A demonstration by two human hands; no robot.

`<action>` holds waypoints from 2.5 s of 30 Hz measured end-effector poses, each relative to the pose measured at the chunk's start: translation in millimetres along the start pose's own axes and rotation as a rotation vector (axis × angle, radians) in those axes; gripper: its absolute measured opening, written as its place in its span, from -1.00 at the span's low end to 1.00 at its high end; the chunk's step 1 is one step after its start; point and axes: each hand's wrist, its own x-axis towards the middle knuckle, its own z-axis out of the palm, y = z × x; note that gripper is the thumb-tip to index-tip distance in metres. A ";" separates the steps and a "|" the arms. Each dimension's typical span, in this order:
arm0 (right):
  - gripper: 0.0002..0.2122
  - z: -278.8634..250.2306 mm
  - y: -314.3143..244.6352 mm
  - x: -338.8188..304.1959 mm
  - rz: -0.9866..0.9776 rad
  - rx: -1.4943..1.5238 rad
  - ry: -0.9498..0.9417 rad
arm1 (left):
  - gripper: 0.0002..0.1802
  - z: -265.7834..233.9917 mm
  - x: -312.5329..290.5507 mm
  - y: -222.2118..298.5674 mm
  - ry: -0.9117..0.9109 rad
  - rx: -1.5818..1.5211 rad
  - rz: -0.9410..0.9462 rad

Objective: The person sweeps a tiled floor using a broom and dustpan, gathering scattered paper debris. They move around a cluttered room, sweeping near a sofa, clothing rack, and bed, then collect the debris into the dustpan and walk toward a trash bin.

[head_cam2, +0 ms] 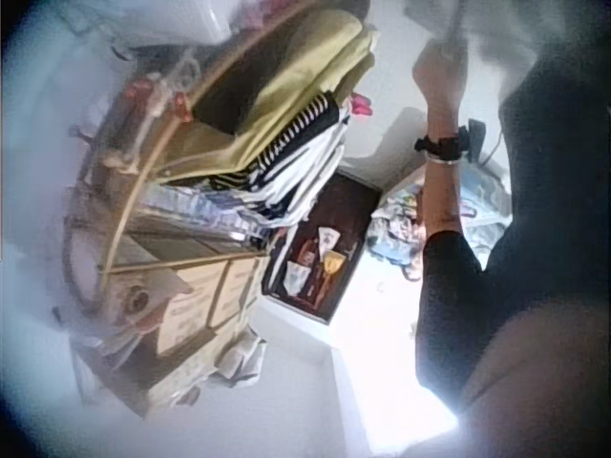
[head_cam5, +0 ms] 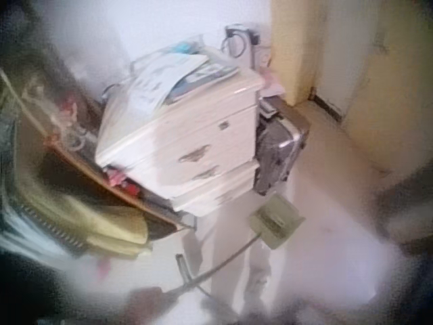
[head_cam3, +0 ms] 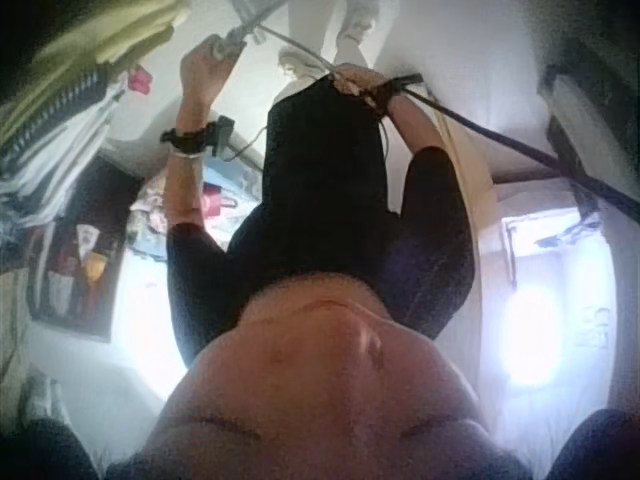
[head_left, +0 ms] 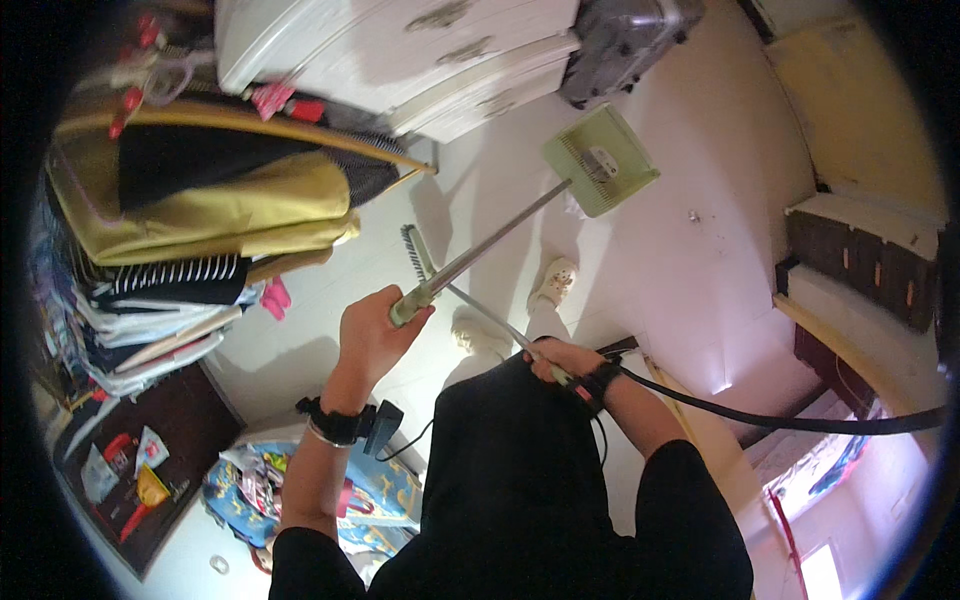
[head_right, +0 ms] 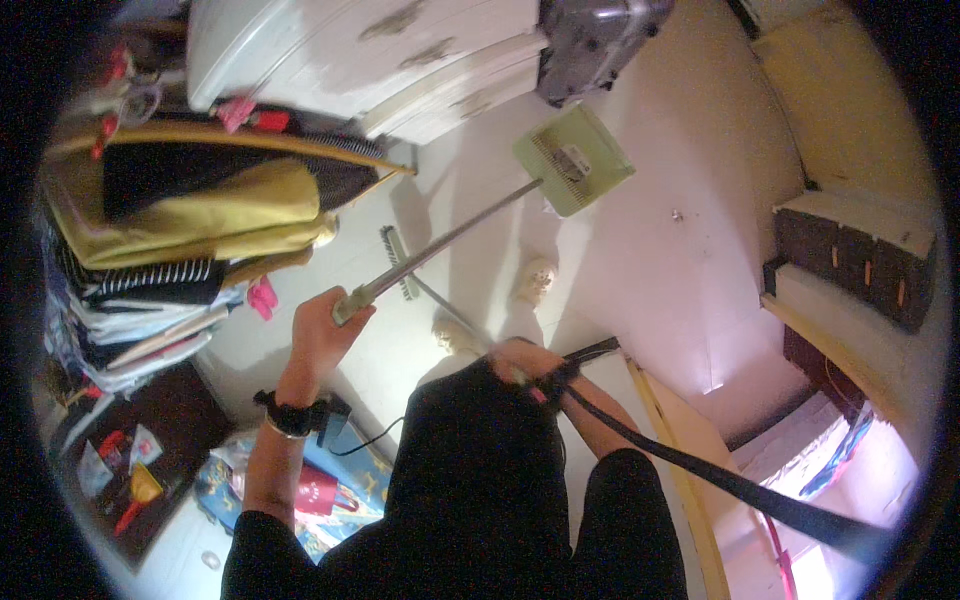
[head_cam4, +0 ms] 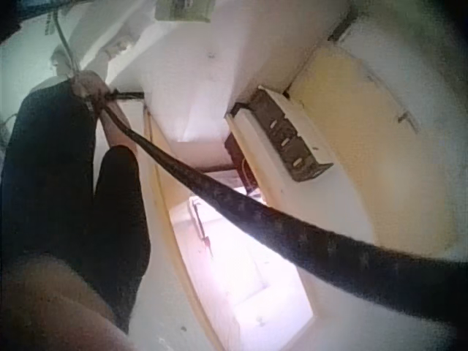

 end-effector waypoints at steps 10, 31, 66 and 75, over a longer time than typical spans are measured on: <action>-0.73 -44.2 -16.6 65.1 -0.013 -0.053 0.082 | -0.63 -4.3 -62.7 -73.1 0.136 0.089 -0.145; -0.72 -90.4 0.7 -198.9 -0.213 0.999 -0.042 | -0.62 31.0 -94.5 -70.0 0.172 0.071 -0.288; -0.63 -0.9 -173.4 -58.8 0.184 -1.600 0.812 | -0.57 112.8 -146.4 -167.2 -0.053 -0.037 -0.718; -0.71 -17.8 -178.4 -46.6 -0.058 -1.566 0.922 | -0.56 125.2 -121.4 -160.4 0.001 0.038 -0.646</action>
